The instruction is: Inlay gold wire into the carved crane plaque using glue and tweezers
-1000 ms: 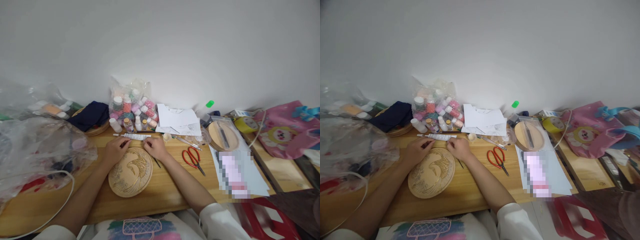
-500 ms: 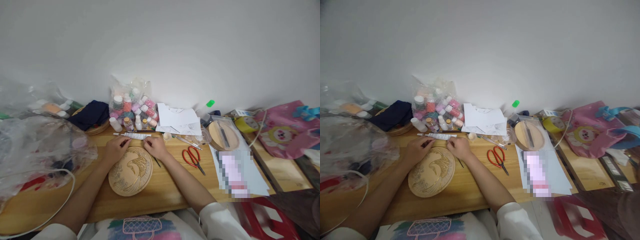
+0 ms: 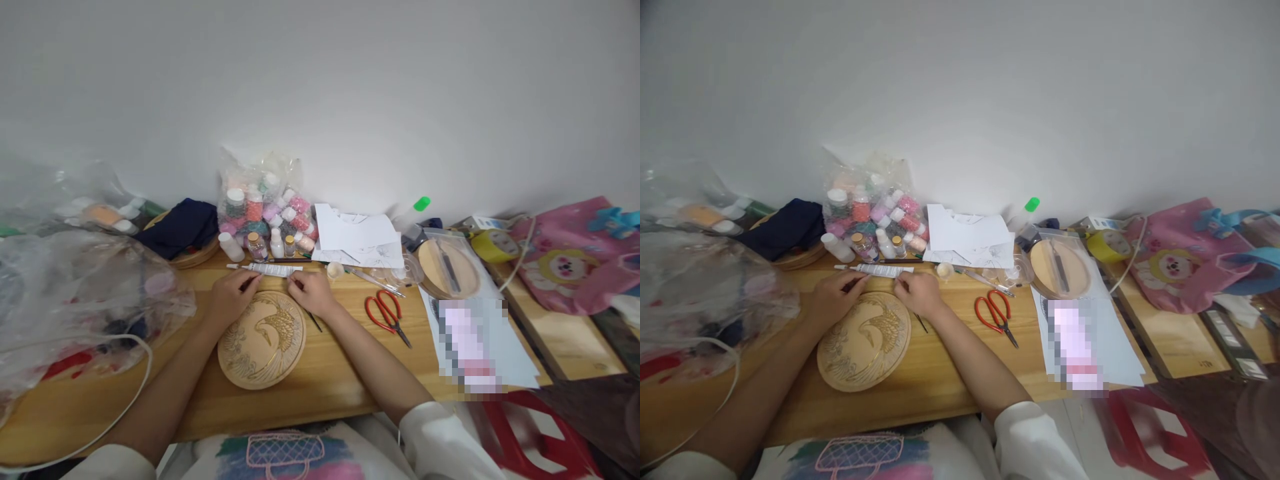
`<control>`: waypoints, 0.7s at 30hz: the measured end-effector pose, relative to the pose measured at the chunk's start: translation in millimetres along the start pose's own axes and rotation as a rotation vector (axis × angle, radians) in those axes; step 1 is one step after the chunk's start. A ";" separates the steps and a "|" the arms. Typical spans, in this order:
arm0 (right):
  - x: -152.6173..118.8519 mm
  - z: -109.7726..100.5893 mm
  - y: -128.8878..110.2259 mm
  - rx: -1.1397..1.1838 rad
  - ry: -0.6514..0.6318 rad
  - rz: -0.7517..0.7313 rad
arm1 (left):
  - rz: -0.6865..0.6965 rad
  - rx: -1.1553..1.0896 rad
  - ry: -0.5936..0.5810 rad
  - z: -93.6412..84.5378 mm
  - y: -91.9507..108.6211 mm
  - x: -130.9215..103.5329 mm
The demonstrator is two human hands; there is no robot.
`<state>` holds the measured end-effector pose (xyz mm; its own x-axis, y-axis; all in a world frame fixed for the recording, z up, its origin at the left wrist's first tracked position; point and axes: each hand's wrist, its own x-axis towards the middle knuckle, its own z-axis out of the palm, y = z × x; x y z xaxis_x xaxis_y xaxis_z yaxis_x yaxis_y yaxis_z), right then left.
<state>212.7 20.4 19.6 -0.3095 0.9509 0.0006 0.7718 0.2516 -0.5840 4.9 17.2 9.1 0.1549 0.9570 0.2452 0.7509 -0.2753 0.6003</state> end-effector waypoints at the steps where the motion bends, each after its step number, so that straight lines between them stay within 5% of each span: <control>1: 0.0 0.1 0.0 0.000 -0.001 0.000 | -0.003 -0.006 -0.002 -0.2 -0.1 0.2; 12: 0.7 0.0 -0.1 0.004 -0.008 0.004 | -0.112 -0.153 0.005 -3.9 7.1 1.2; 21: 0.5 1.9 1.9 0.025 0.005 -0.001 | -0.242 -0.701 0.088 -34.3 30.7 1.9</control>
<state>213.0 21.0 17.0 -0.3073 0.9516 0.0052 0.7576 0.2479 -0.6039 6.2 7.4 54.1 -0.0368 0.9955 0.0873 0.1671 -0.0800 0.9827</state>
